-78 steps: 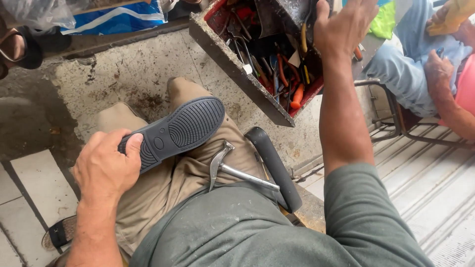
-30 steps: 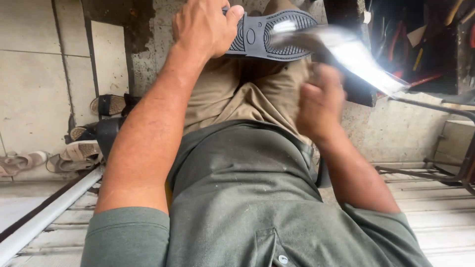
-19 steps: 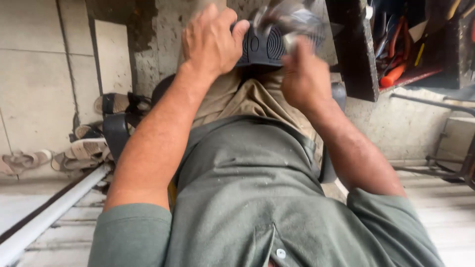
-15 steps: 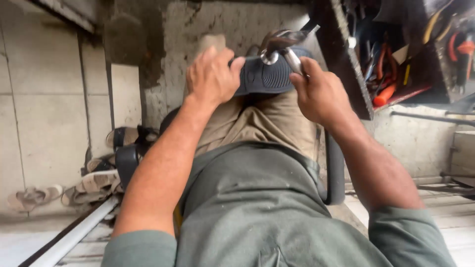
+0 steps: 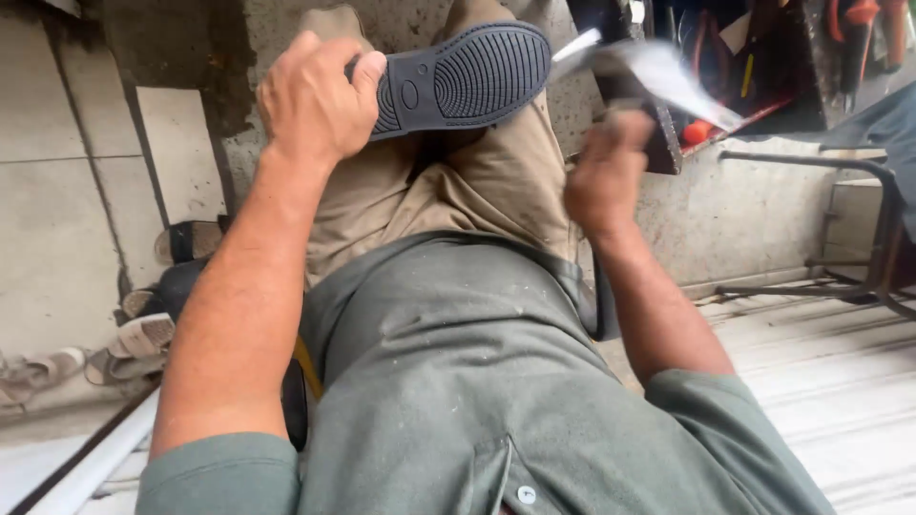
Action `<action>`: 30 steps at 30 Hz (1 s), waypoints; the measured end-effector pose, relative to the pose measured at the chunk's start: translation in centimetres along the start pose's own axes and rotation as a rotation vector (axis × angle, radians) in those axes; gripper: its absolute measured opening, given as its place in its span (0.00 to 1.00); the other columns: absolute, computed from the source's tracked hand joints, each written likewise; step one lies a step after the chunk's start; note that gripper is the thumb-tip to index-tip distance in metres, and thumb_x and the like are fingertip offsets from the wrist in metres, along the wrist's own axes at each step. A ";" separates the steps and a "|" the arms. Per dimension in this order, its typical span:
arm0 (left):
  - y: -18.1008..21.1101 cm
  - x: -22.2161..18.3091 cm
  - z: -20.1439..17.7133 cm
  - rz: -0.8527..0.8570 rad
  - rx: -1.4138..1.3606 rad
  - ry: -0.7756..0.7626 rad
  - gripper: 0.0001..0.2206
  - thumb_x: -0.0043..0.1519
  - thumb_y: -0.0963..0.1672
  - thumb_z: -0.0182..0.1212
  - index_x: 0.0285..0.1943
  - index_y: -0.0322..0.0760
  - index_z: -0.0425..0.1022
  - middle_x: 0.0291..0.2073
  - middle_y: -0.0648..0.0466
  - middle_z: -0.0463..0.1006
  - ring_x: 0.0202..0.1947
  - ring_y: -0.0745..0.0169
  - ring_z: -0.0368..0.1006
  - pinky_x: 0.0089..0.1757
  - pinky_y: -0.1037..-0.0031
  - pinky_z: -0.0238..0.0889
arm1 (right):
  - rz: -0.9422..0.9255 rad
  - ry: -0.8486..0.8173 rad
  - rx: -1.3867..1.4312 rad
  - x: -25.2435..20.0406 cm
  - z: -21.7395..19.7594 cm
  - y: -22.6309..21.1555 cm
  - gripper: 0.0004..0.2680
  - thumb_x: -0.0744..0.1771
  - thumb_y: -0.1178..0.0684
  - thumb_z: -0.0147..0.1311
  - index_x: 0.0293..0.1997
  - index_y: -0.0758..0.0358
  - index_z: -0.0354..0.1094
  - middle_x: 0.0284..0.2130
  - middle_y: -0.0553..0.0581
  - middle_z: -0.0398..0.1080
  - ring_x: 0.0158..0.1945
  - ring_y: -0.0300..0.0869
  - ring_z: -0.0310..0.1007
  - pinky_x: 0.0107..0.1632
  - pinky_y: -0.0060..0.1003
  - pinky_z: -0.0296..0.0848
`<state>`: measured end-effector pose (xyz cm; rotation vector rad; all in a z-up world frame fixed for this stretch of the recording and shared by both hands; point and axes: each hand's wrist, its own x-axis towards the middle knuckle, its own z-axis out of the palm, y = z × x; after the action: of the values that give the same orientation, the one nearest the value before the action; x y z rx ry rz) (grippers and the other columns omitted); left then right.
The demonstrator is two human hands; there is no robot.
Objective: Hammering the sole of a shoe to secure it, followed by inspection and repositioning.
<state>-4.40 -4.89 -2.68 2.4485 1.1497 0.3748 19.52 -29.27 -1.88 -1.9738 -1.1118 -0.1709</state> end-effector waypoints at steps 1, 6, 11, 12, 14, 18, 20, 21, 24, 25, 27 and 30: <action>-0.4 0.7 -0.1 0.041 0.023 0.046 0.13 0.68 0.53 0.57 0.43 0.46 0.82 0.39 0.37 0.77 0.36 0.25 0.74 0.32 0.38 0.65 | 0.315 -0.334 -0.129 -0.6 0.7 1.1 0.08 0.72 0.50 0.39 0.53 0.63 0.56 0.40 0.73 0.64 0.43 0.67 0.64 0.48 0.59 0.62; -0.8 0.8 -0.8 -0.035 -0.030 -0.086 0.15 0.69 0.53 0.55 0.44 0.43 0.81 0.35 0.41 0.76 0.34 0.32 0.73 0.29 0.44 0.64 | 0.593 -0.565 -0.099 2.8 -2.5 0.9 0.04 0.72 0.52 0.45 0.44 0.59 0.60 0.36 0.56 0.65 0.38 0.44 0.62 0.39 0.43 0.63; -0.5 0.7 -1.4 -0.008 0.015 -0.036 0.15 0.70 0.53 0.56 0.45 0.41 0.81 0.35 0.40 0.75 0.34 0.31 0.72 0.30 0.43 0.64 | 0.660 -0.541 -0.101 0.7 3.5 3.8 0.09 0.71 0.47 0.41 0.45 0.61 0.53 0.40 0.74 0.71 0.42 0.71 0.69 0.45 0.60 0.63; -0.5 1.5 -1.4 0.024 0.025 -0.017 0.15 0.70 0.53 0.56 0.45 0.41 0.81 0.35 0.40 0.75 0.34 0.31 0.72 0.30 0.43 0.64 | 0.655 -0.505 -0.088 3.4 2.1 2.4 0.09 0.71 0.47 0.41 0.45 0.61 0.53 0.40 0.74 0.71 0.42 0.71 0.69 0.45 0.60 0.63; -0.8 0.2 -0.5 0.019 -0.022 -0.008 0.11 0.67 0.51 0.60 0.45 0.45 0.82 0.36 0.40 0.77 0.35 0.28 0.73 0.31 0.41 0.65 | 0.732 -0.563 0.065 6.8 -1.8 -0.5 0.05 0.72 0.53 0.43 0.39 0.55 0.60 0.33 0.50 0.63 0.32 0.37 0.59 0.32 0.34 0.62; -0.9 -1.7 -0.4 0.112 0.021 0.071 0.13 0.69 0.52 0.60 0.47 0.42 0.82 0.35 0.37 0.74 0.32 0.26 0.72 0.28 0.41 0.63 | 0.440 -0.059 0.082 2.7 2.5 4.1 0.07 0.71 0.47 0.42 0.44 0.58 0.61 0.29 0.51 0.61 0.30 0.39 0.61 0.34 0.41 0.65; -0.7 0.1 -1.0 0.060 0.029 0.071 0.14 0.67 0.52 0.58 0.52 0.45 0.81 0.36 0.38 0.76 0.37 0.24 0.72 0.33 0.38 0.64 | 0.607 -0.617 -0.110 4.3 3.3 4.5 0.10 0.71 0.45 0.43 0.46 0.60 0.59 0.40 0.63 0.71 0.44 0.54 0.71 0.48 0.51 0.65; -0.7 0.5 -0.9 0.086 0.040 0.093 0.14 0.67 0.52 0.58 0.52 0.45 0.81 0.36 0.38 0.76 0.37 0.24 0.72 0.33 0.38 0.64 | 0.598 -0.585 -0.096 6.6 1.5 1.5 0.10 0.71 0.45 0.43 0.46 0.60 0.59 0.40 0.63 0.71 0.44 0.54 0.71 0.48 0.51 0.65; -0.9 0.4 0.6 0.058 -0.031 0.058 0.12 0.66 0.51 0.59 0.48 0.44 0.81 0.34 0.36 0.74 0.34 0.26 0.71 0.31 0.39 0.63 | 0.753 -0.671 -0.026 9.0 -1.0 -2.6 0.06 0.73 0.52 0.42 0.52 0.60 0.59 0.36 0.54 0.65 0.35 0.41 0.64 0.34 0.38 0.68; -1.0 0.1 0.8 0.078 -0.014 0.065 0.14 0.67 0.52 0.57 0.48 0.44 0.81 0.36 0.34 0.74 0.36 0.24 0.71 0.34 0.38 0.63 | 0.386 -0.342 0.032 7.4 0.1 -1.2 0.07 0.73 0.52 0.43 0.51 0.63 0.60 0.39 0.57 0.63 0.40 0.45 0.63 0.43 0.40 0.65; -0.9 -1.3 1.4 0.076 0.003 0.068 0.15 0.68 0.53 0.55 0.49 0.44 0.82 0.38 0.32 0.74 0.38 0.22 0.71 0.37 0.37 0.64 | 0.007 -0.050 0.113 3.4 2.0 0.5 0.07 0.72 0.51 0.44 0.50 0.65 0.60 0.41 0.59 0.60 0.46 0.48 0.61 0.53 0.42 0.63; -0.3 1.7 0.8 0.008 -0.023 0.094 0.18 0.66 0.54 0.55 0.59 0.47 0.77 0.52 0.27 0.74 0.47 0.19 0.70 0.45 0.37 0.63 | 0.169 -0.556 -0.181 5.4 3.7 0.1 0.10 0.71 0.49 0.44 0.53 0.65 0.53 0.26 0.79 0.69 0.26 0.79 0.66 0.28 0.72 0.59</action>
<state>-3.17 -3.60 -3.43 2.4392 1.1670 0.5084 21.87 -23.13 -1.66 -2.3421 -1.2946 0.4043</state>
